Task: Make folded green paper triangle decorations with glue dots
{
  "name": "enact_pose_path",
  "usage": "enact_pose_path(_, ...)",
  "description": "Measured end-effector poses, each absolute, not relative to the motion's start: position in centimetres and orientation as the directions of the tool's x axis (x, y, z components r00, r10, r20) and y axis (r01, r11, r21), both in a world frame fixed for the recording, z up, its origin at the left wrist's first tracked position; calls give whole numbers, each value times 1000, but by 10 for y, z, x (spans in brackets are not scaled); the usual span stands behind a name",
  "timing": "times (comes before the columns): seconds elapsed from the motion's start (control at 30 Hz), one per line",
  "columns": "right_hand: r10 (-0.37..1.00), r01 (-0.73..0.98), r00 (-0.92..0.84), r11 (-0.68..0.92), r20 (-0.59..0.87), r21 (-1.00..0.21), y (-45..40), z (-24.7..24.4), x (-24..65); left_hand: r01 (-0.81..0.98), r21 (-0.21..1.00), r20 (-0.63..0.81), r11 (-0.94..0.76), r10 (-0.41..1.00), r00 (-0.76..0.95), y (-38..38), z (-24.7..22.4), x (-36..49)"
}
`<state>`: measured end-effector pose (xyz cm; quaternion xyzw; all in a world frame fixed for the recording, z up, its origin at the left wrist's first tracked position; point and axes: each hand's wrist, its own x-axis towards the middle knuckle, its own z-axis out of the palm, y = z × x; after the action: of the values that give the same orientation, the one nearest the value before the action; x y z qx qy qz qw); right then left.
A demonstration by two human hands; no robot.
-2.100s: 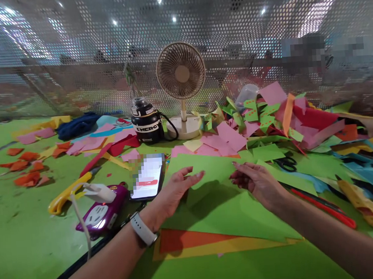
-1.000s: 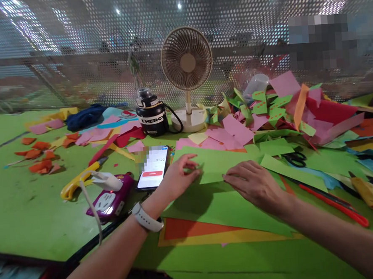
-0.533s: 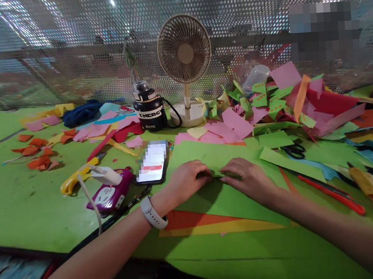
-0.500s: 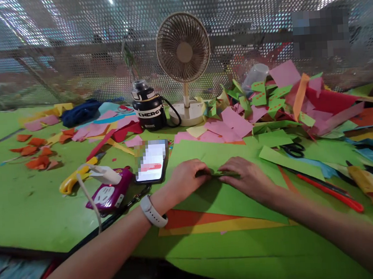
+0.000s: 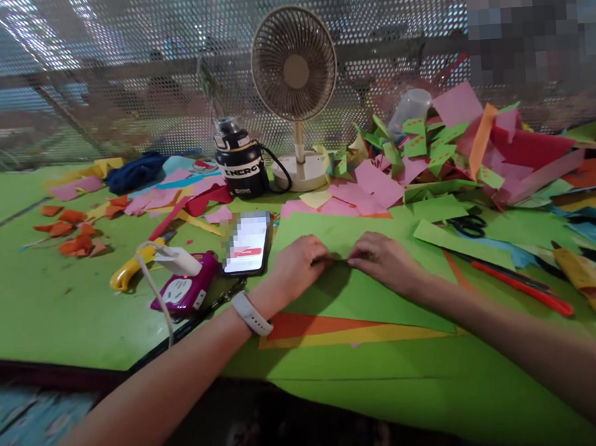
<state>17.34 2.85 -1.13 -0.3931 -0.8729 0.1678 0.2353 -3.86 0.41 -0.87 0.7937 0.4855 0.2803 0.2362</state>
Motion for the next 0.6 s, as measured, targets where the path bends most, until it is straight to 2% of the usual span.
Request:
enact_pose_path(0.17,858,590,-507,415,82,-692,34,-13,174,539,777,164,-325,931,326,7,-12,-49)
enact_pose_path(0.33,872,561,-488,283,-35,-778,38,-9,173,603,752,131,-268,956,263,11,-11,-59)
enact_pose_path(0.5,883,588,-465,251,-68,-769,39,-7,172,777,586,89,-229,972,219,8,-3,-74)
enact_pose_path(0.6,887,604,-455,248,-72,-757,39,-7,172,925,351,59,-146,989,134,-2,10,-74)
